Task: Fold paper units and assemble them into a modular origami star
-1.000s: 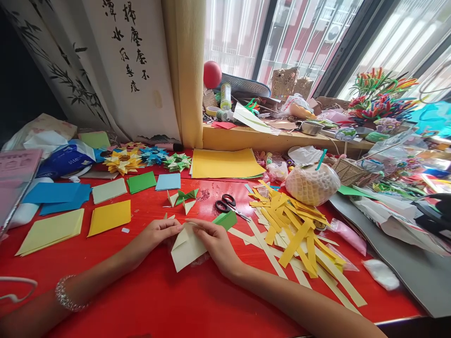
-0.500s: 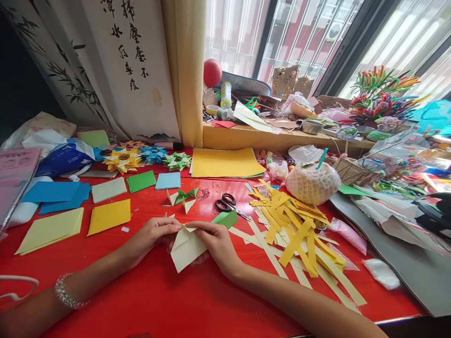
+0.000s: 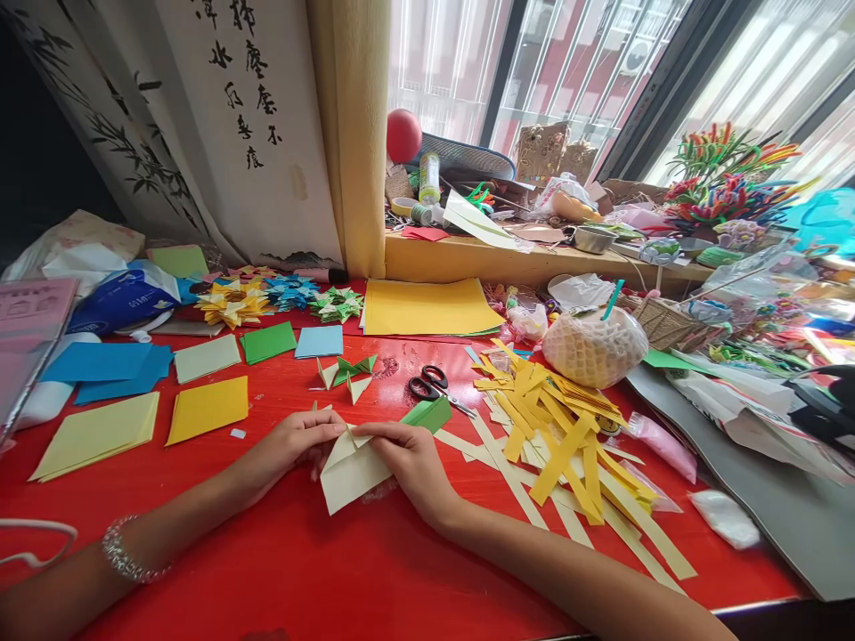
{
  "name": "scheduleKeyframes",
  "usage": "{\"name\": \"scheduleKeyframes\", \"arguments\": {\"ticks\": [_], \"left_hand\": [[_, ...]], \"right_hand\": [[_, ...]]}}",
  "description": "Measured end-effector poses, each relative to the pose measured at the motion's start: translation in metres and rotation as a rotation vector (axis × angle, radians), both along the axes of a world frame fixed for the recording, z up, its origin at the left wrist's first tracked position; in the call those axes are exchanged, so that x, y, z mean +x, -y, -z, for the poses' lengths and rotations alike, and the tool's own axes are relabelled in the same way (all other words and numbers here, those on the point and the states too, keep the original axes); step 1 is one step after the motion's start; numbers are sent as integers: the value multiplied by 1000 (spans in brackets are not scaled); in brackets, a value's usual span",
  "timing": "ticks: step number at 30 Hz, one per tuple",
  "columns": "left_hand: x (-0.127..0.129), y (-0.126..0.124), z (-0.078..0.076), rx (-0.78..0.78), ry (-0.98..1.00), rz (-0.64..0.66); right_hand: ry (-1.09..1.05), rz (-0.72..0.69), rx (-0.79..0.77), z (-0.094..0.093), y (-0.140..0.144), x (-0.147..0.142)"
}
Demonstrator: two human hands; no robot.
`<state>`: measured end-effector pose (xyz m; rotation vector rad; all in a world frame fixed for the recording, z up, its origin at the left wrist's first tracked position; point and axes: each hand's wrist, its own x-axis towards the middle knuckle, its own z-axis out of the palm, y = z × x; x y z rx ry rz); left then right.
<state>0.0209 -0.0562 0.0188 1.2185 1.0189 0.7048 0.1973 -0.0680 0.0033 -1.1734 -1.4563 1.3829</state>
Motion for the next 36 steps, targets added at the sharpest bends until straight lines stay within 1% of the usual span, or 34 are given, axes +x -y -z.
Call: {"name": "scheduleKeyframes", "arguments": {"ticks": [6, 12, 19, 22, 25, 28, 30, 34, 36], "left_hand": [[0, -1, 2, 78, -101, -16], [0, -1, 9, 130, -211, -29], [-1, -2, 12, 157, -251, -24], [-1, -2, 12, 264, -306, -34], [0, -1, 8, 394, -385, -63], [0, 2, 4, 509, -449, -72], [0, 4, 3, 578, -471, -57], [-1, 6, 4, 687, -505, 9], [-1, 6, 6, 725, -525, 37]], "right_hand": [[31, -4, 32, 0, 0, 0], [60, -19, 67, -3, 1, -1], [97, -48, 113, -1, 1, 0], [81, -86, 107, -4, 1, 0], [-9, -115, 54, -9, 2, 0], [-65, -51, -3, -11, 2, -1], [-47, -33, -28, -10, 2, -2], [13, -116, -6, -6, 2, -3], [24, -127, 5, -4, 2, -3]]}}
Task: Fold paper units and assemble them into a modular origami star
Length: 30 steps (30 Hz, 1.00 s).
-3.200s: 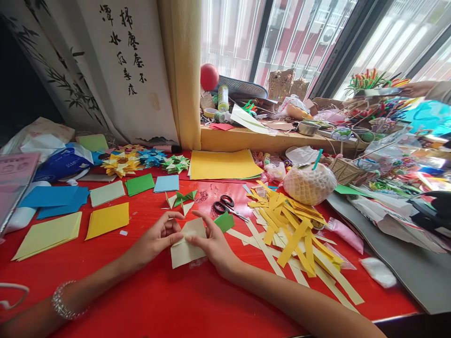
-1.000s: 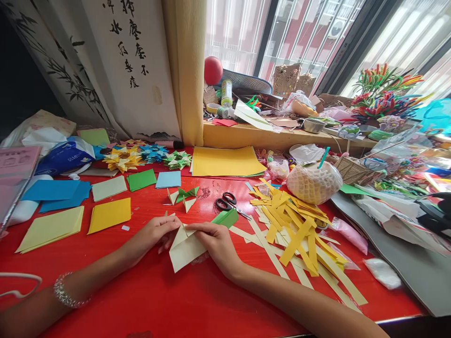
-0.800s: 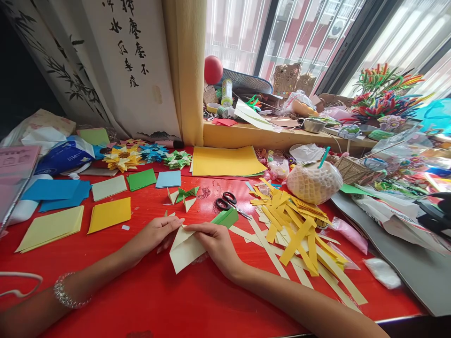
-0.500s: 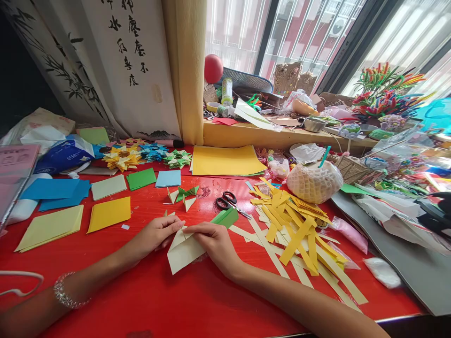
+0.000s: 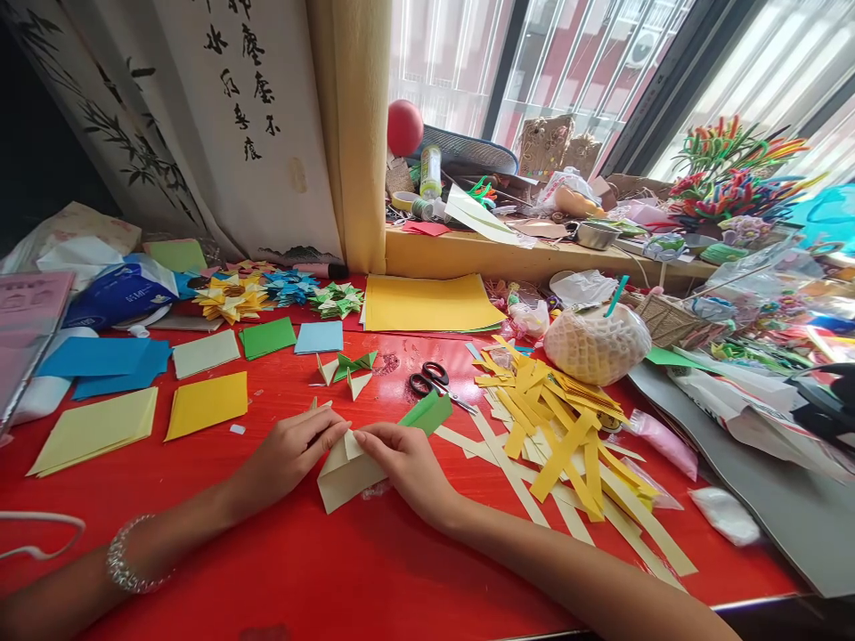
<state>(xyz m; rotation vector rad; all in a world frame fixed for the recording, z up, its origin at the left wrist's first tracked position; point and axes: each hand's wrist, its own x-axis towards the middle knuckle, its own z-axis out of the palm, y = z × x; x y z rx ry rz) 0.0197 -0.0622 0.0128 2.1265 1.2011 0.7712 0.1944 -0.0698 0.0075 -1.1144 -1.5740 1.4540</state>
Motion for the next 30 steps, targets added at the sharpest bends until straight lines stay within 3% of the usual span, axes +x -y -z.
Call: {"name": "scheduleKeyframes", "arguments": {"ticks": [22, 30], "left_hand": [[1, -1, 7, 199, -138, 0], [0, -1, 5, 160, -109, 11]], "right_hand": [[-3, -13, -9, 0, -2, 2], [-16, -25, -40, 5, -3, 2]]}}
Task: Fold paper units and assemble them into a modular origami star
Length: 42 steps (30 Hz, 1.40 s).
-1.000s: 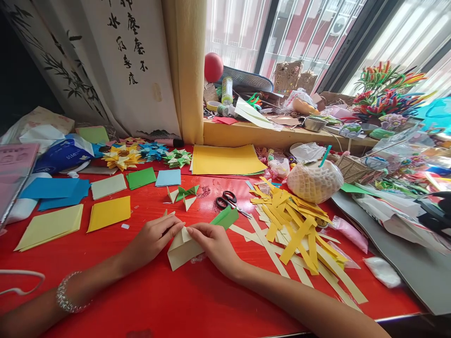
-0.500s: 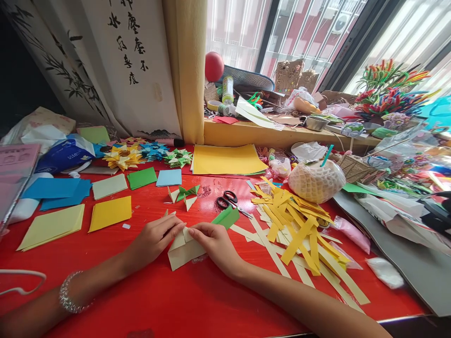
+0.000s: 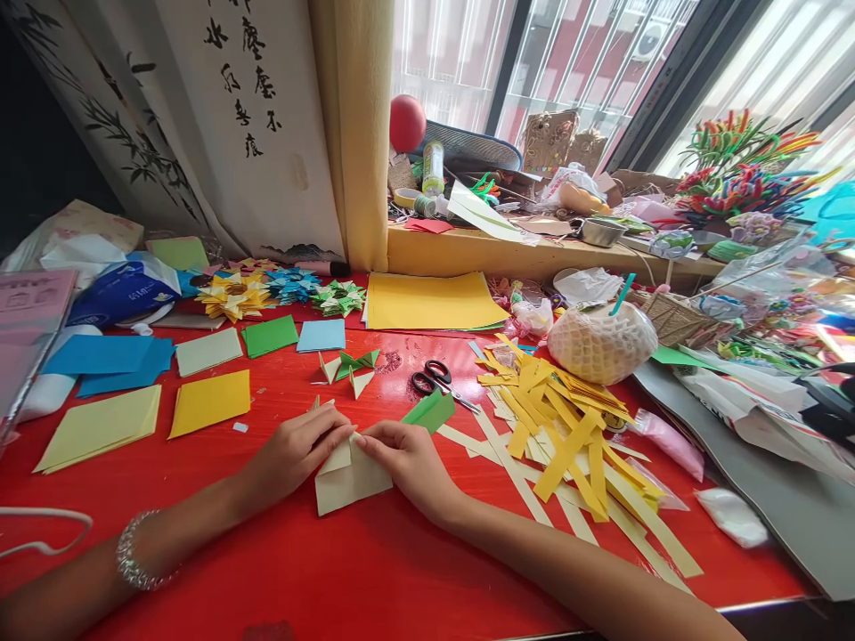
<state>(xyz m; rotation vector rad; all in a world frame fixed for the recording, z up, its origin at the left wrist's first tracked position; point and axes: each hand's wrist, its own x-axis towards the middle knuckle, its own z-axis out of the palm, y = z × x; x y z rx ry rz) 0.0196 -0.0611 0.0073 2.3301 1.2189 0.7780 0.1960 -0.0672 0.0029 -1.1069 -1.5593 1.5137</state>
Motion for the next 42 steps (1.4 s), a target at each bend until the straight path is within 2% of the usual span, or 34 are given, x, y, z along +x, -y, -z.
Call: {"name": "scheduleKeyframes", "arguments": {"ticks": [12, 19, 23, 28, 31, 33, 36, 39, 42], "left_hand": [[3, 3, -5, -112, 97, 20], [1, 0, -8, -109, 137, -92], [-1, 0, -14, -150, 217, -147], [-2, -4, -13, -339, 453, -279], [-1, -7, -9, -485, 649, -324], [0, -7, -6, -562, 704, -316], [3, -3, -4, -593, 661, -295], [5, 3, -6, -533, 533, -289], [7, 7, -8, -453, 406, -233]], "right_hand": [[11, -11, 19, 2, 0, 0], [-52, 18, -17, 1, 0, -1], [-91, 86, -40, 1, 0, 1], [-281, 150, -103, -4, 0, -1], [-312, 43, -120, -8, 1, -4], [-296, -11, -92, -9, 2, -5], [-265, 19, -84, -5, 0, -4], [-251, 56, -125, 0, -1, -2], [-234, 31, -136, 2, -2, -1]]}}
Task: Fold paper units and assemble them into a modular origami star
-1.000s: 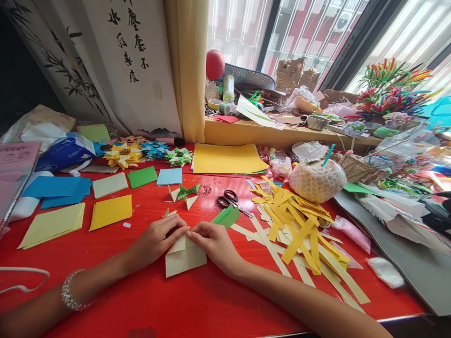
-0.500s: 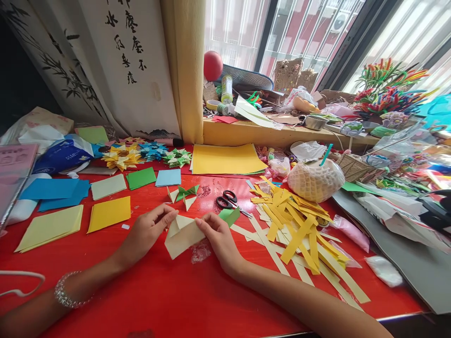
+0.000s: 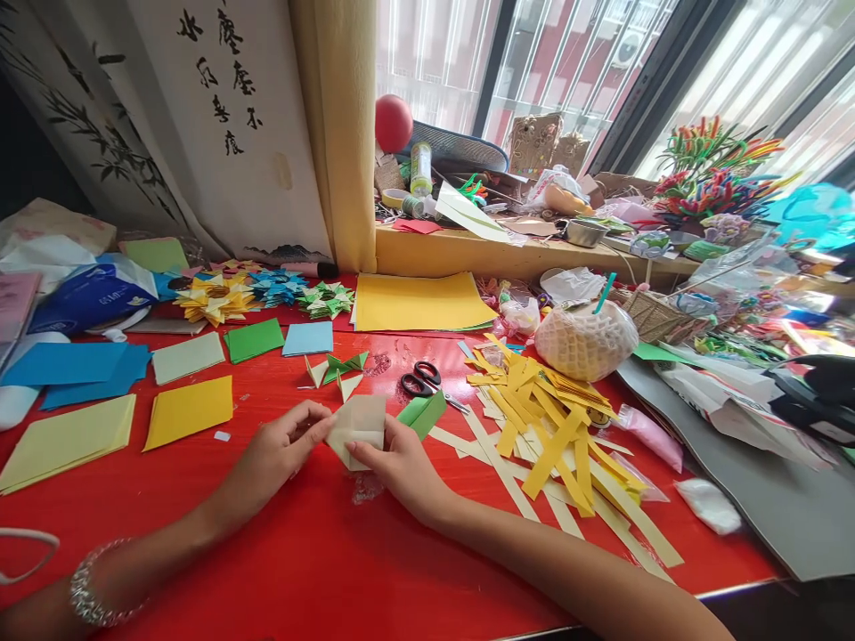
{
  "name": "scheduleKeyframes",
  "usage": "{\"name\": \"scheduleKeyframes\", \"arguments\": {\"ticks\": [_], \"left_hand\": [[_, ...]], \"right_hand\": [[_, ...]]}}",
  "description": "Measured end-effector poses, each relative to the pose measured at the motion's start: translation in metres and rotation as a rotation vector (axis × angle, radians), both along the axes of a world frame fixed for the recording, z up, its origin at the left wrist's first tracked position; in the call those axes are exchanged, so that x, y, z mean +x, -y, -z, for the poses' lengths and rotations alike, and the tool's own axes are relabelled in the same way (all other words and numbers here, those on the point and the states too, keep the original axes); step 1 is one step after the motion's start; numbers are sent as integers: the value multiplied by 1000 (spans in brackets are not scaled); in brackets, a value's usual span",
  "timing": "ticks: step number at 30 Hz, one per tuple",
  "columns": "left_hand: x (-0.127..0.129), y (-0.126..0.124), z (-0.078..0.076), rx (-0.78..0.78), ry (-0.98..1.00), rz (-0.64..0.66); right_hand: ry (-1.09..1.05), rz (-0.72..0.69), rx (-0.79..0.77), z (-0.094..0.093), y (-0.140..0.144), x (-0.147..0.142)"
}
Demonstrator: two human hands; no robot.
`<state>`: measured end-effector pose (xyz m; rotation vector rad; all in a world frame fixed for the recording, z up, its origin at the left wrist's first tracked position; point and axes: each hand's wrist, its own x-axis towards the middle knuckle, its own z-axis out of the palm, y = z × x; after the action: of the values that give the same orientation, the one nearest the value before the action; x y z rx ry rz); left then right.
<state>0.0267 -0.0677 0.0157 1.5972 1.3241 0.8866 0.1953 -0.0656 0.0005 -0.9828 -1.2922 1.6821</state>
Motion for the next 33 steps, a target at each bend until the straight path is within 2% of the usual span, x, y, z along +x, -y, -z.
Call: {"name": "scheduleKeyframes", "arguments": {"ticks": [4, 9, 15, 20, 25, 33], "left_hand": [[2, 0, 1, -2, -45, 116], [0, -5, 6, -146, 34, 164], [-1, -7, 6, -182, 78, 108], [-1, -6, 2, -243, 167, 120], [-3, -6, 3, -241, 198, 125], [-2, -8, 2, -253, 200, 114]], "right_hand": [[-16, 3, 13, -1, 0, 0], [6, 76, 13, 2, -3, 0], [24, 54, 40, 2, -3, 0], [36, 138, 80, 1, -3, 2], [69, 119, 144, 0, -4, 3], [152, 127, 161, 1, -2, 4]]}}
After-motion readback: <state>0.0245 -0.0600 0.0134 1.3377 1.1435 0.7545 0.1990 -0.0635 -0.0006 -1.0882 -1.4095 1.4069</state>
